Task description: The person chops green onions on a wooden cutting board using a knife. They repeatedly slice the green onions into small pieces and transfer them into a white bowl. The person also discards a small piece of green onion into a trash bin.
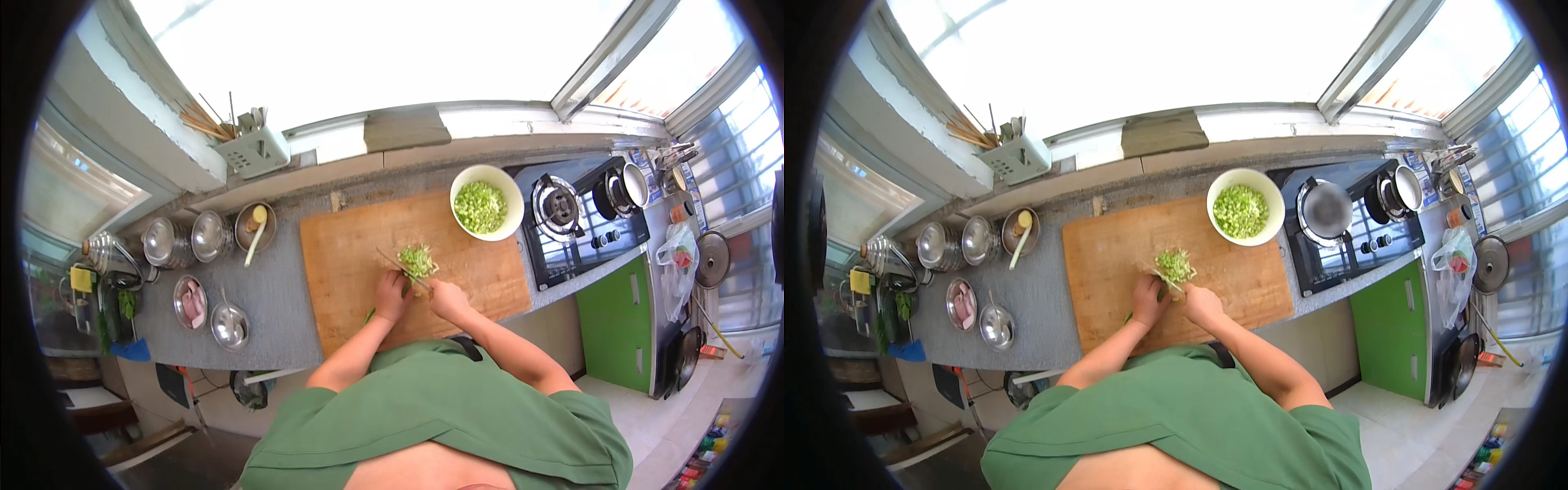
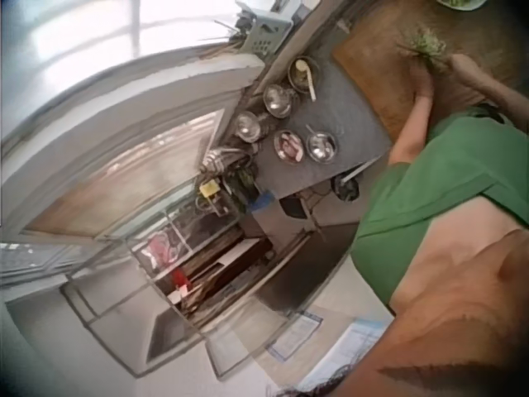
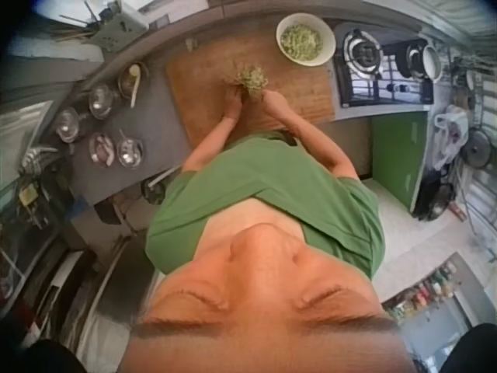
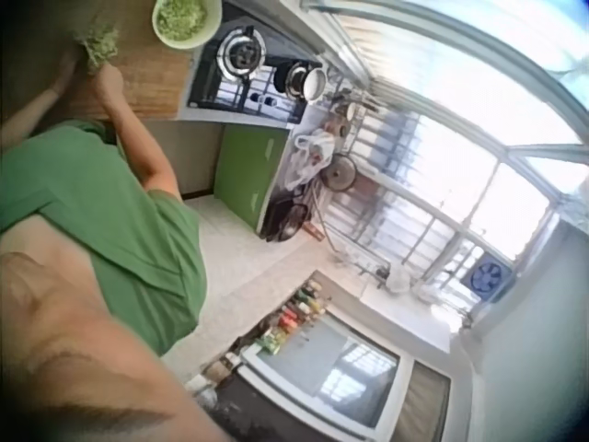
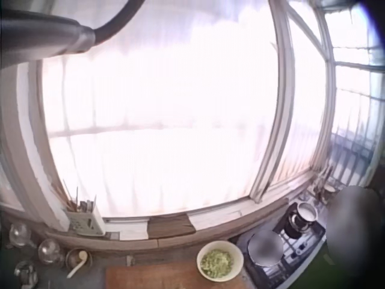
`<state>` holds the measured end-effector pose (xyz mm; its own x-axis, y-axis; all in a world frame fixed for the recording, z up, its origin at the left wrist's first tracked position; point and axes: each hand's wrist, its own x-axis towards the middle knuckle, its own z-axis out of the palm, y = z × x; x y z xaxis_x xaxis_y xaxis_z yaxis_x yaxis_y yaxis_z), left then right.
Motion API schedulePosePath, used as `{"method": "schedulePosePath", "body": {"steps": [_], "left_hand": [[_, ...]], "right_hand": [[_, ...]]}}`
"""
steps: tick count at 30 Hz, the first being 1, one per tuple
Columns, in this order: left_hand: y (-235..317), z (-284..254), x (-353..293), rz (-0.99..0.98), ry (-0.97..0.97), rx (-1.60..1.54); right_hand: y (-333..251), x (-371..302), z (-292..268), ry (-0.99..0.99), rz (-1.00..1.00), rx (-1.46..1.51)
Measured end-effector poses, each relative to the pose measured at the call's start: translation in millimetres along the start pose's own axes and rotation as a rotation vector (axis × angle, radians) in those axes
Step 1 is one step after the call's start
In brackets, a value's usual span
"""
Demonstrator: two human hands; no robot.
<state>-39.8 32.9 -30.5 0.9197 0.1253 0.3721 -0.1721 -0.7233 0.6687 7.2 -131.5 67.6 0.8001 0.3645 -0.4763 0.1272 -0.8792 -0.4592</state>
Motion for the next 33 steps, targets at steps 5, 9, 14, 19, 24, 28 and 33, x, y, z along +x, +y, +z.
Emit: {"method": "schedulePosePath", "body": {"steps": [5,9,14,19,24,28,33], "left_hand": [[0.0,2.3,-4.4,0.054,0.066,0.065],[-2.0,-1.1,-1.3,0.047,0.034,0.015],[1.0,-2.0,-1.2,0.025,0.039,0.050],[1.7,-4.8,-1.0,0.036,0.059,0.039],[0.9,-1.1,-2.3,0.011,0.044,0.047],[-0.9,-0.4,-3.1,0.010,0.028,0.037],[1.6,-4.2,-2.7,0.022,0.020,0.065]], "right_hand": [[-9.1,14.4,4.8,-0.052,0.059,-0.027],[-2.1,16.2,14.6,0.009,0.035,0.039],[2.1,3.0,10.6,0.096,0.007,0.091],[-7.8,-6.4,-10.9,-0.013,-0.014,0.030],[3.2,16.0,6.7,-0.057,-0.009,-0.033],[-1.7,17.9,12.4,-0.006,-0.009,0.001],[3.6,11.0,9.5,0.053,-0.011,0.075]]}}
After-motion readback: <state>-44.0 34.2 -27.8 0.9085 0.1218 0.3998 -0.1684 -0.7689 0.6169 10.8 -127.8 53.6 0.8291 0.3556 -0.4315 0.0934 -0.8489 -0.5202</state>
